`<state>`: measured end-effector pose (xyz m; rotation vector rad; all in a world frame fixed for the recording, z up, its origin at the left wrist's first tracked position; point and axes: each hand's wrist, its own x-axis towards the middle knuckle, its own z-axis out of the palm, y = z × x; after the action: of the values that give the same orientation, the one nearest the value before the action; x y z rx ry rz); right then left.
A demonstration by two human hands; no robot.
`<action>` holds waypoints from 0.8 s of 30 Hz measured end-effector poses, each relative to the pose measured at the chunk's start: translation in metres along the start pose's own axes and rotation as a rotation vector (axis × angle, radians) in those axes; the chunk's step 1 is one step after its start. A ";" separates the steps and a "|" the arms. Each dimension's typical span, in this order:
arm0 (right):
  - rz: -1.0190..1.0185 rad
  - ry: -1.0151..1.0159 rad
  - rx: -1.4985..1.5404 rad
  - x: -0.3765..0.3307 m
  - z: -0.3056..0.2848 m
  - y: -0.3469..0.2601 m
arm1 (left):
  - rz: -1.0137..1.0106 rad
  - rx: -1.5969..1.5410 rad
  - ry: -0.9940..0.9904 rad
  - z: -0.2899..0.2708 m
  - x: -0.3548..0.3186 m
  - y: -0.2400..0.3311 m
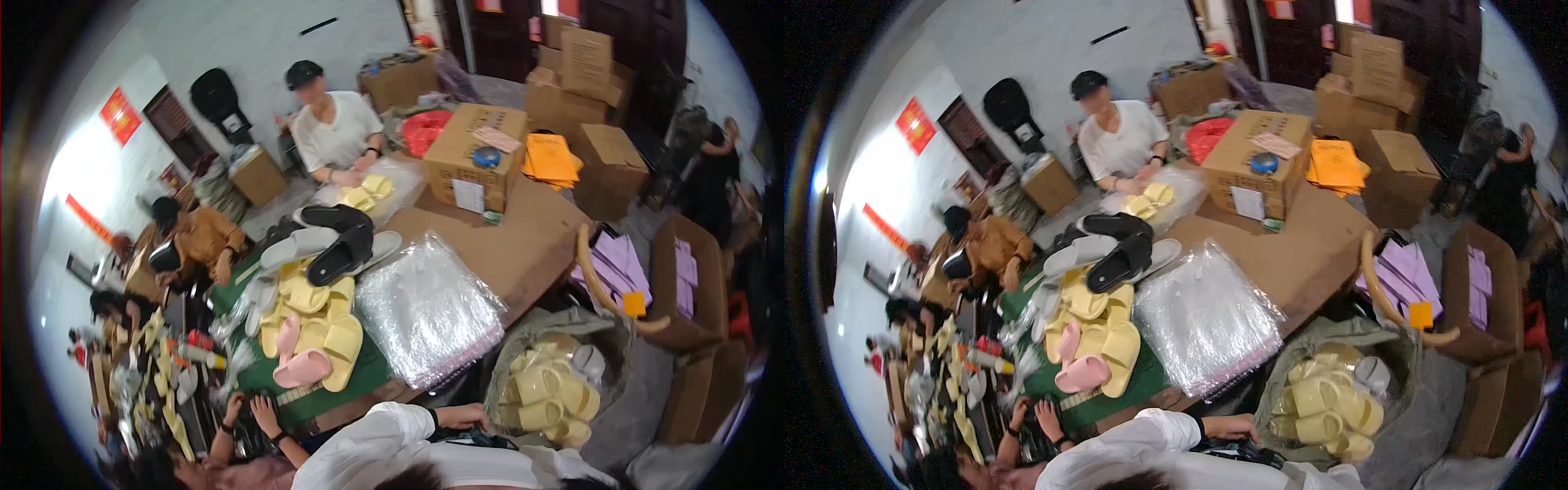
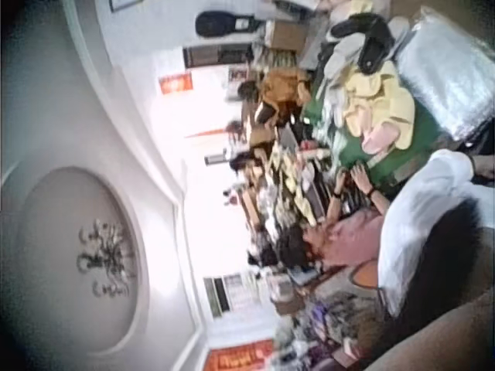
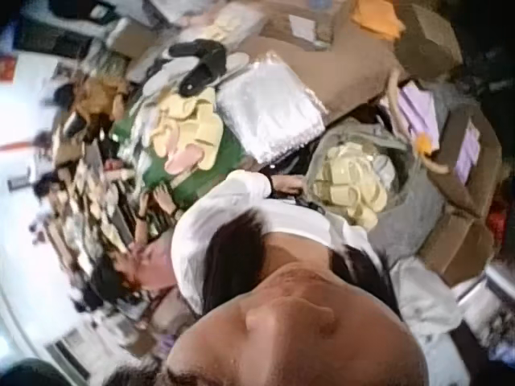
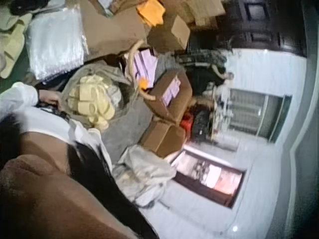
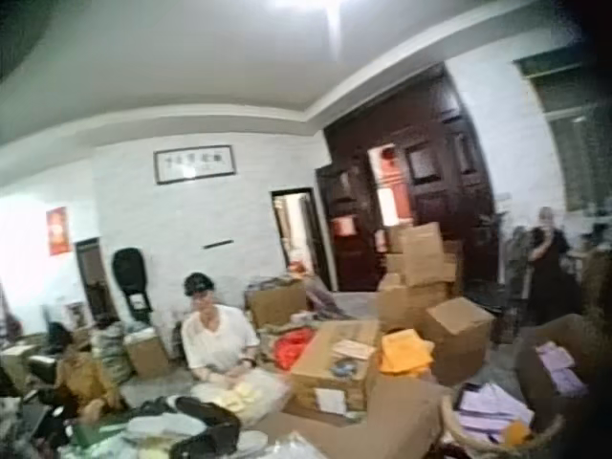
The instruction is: The recorder is bagging and packing plastic slippers into a large sack at a production or distribution station.
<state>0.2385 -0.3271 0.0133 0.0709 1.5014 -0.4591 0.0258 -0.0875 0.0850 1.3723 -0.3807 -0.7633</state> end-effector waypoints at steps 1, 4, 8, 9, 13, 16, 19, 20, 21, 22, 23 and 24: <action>-0.003 -0.039 -0.077 0.006 0.017 0.005 | -0.514 -0.402 0.001 0.006 0.012 -0.002; -0.033 -0.138 -0.251 0.033 0.061 0.000 | -0.267 -0.030 -0.007 0.003 0.009 -0.028; -0.102 -0.237 -0.426 0.064 0.095 -0.036 | -0.412 -0.320 0.283 0.023 0.031 0.036; -0.118 -0.265 -0.470 0.067 0.100 -0.040 | -0.407 -0.329 0.295 0.022 0.031 0.044; -0.200 -0.394 -0.645 0.074 0.124 -0.077 | -0.437 -0.654 0.321 0.028 0.038 0.016; -0.275 -0.498 -0.765 0.070 0.136 -0.113 | -0.505 -0.533 0.233 0.026 0.029 0.031; -0.345 -0.588 -0.868 0.073 0.130 -0.149 | -0.493 -0.364 0.192 0.026 0.013 0.031; -0.361 -0.617 -0.908 0.071 0.122 -0.155 | -0.433 -0.419 0.274 0.035 0.016 0.000; -0.382 -0.636 -0.932 0.072 0.110 -0.168 | -0.452 -0.325 0.222 0.032 0.012 -0.020; -0.407 -0.641 -0.943 0.077 0.093 -0.188 | -0.388 -0.353 0.273 0.038 0.009 -0.007; -0.434 -0.633 -0.946 0.083 0.069 -0.216 | -0.334 -0.381 0.310 0.044 0.001 0.017; -0.471 -0.614 -0.955 0.083 0.038 -0.251 | -0.321 -0.321 0.321 0.037 -0.009 0.044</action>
<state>0.1906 -0.5890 -0.0056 -1.0954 0.9824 -0.0687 0.0066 -0.1075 0.1357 1.2353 0.2133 -0.8078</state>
